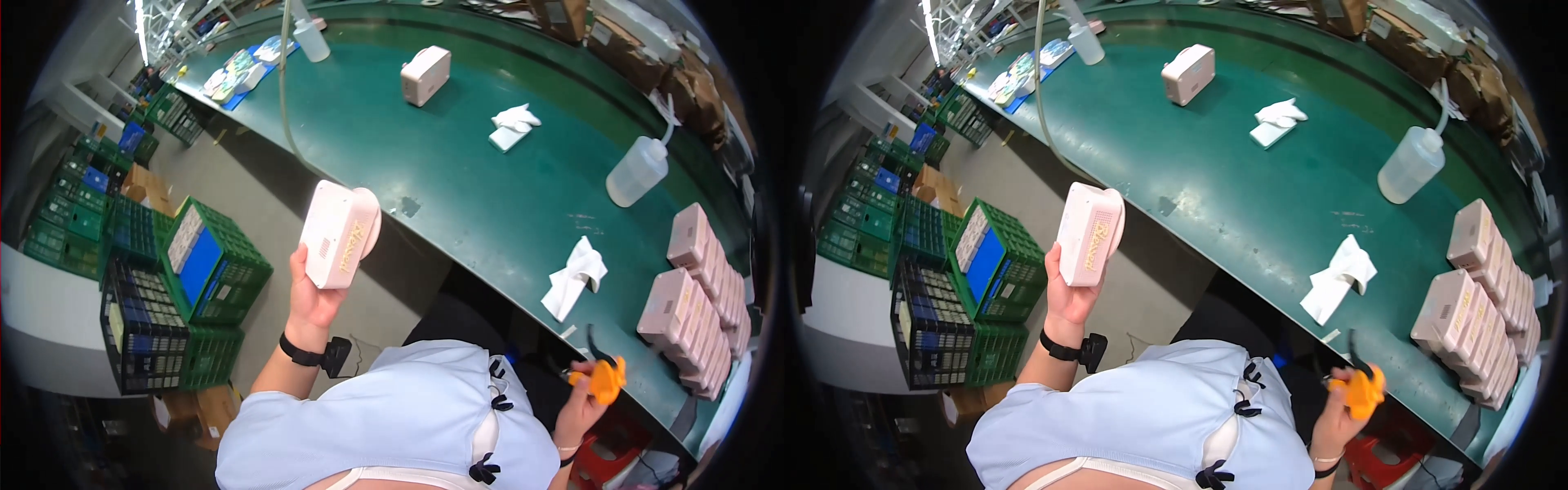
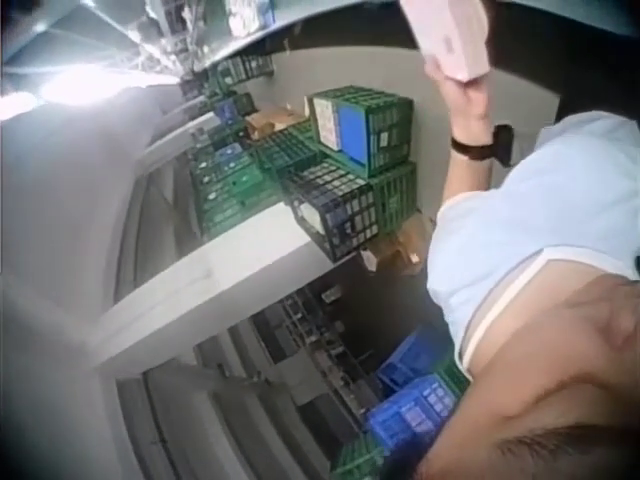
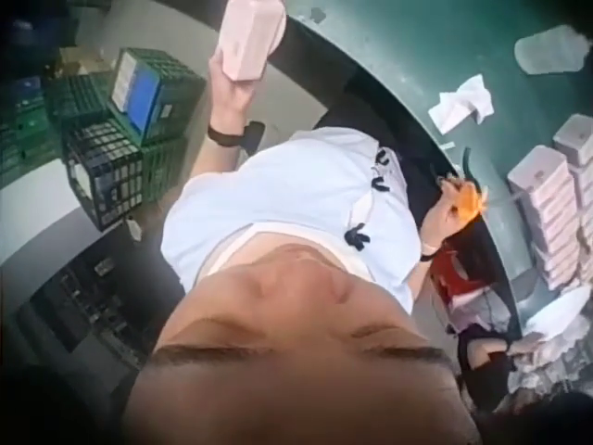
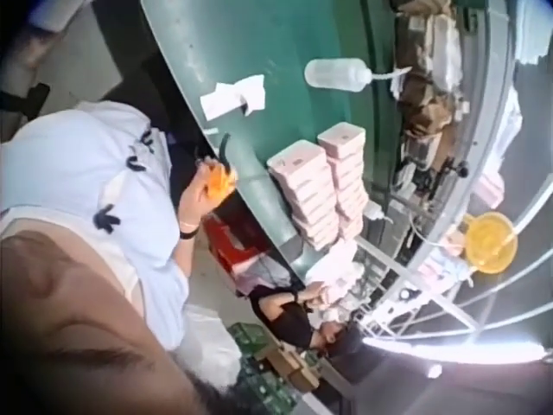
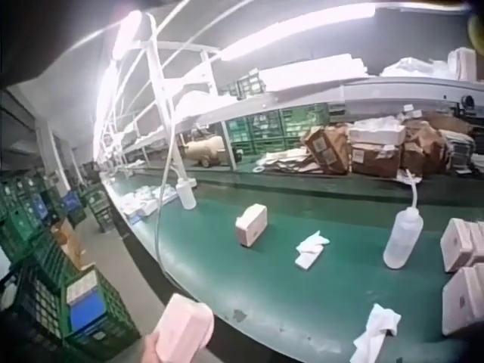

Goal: The person picks up a pink device, blows air on it with a nozzle, and wipes the surfaces with a cloth. They then wet a cloth from a bottle and repeat the process on several more devices, placing each into a row of finished items.

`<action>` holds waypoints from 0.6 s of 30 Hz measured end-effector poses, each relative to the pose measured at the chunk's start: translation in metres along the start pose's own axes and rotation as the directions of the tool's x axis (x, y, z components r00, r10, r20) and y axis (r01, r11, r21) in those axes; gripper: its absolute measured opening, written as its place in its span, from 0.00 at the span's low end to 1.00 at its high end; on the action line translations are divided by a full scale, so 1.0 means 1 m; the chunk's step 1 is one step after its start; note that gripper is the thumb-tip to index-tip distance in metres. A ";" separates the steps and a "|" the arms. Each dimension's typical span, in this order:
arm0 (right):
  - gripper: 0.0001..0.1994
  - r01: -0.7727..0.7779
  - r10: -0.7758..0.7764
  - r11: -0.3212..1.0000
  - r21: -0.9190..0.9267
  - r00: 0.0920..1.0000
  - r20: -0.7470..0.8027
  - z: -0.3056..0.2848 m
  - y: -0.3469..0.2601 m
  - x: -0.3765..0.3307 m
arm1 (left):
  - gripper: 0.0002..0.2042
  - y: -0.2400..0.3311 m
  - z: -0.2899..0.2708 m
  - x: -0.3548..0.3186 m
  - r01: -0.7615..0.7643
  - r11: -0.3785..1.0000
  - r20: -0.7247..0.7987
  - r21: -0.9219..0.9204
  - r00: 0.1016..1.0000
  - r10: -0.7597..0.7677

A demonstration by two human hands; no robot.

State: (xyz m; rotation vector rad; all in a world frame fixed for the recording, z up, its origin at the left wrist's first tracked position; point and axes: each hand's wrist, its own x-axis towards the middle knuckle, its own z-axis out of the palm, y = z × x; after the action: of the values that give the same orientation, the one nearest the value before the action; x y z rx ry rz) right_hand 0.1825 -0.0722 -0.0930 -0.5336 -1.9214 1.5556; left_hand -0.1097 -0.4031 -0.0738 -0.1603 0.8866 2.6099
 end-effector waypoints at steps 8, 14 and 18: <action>0.15 -0.178 0.028 0.974 -0.143 0.714 -0.700 -0.052 0.055 -0.043 | 0.33 -0.063 0.072 0.035 0.317 0.946 0.265 0.060 0.909 -0.322; 0.12 -0.069 -0.031 0.992 -0.108 0.689 -0.724 -0.050 0.110 -0.035 | 0.35 -0.116 0.116 0.045 0.404 0.900 0.381 0.165 0.816 -0.436; 0.13 -0.191 0.304 0.953 0.237 0.659 -0.688 -0.053 0.105 -0.030 | 0.34 -0.140 0.136 0.049 0.393 0.882 0.429 0.261 0.771 -0.471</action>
State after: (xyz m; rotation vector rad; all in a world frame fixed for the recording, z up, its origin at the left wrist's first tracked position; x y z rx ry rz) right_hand 0.2332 -0.0287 -0.1945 -1.1852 -1.1427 1.3293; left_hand -0.0991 -0.2030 -0.0556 0.2903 0.7544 1.9973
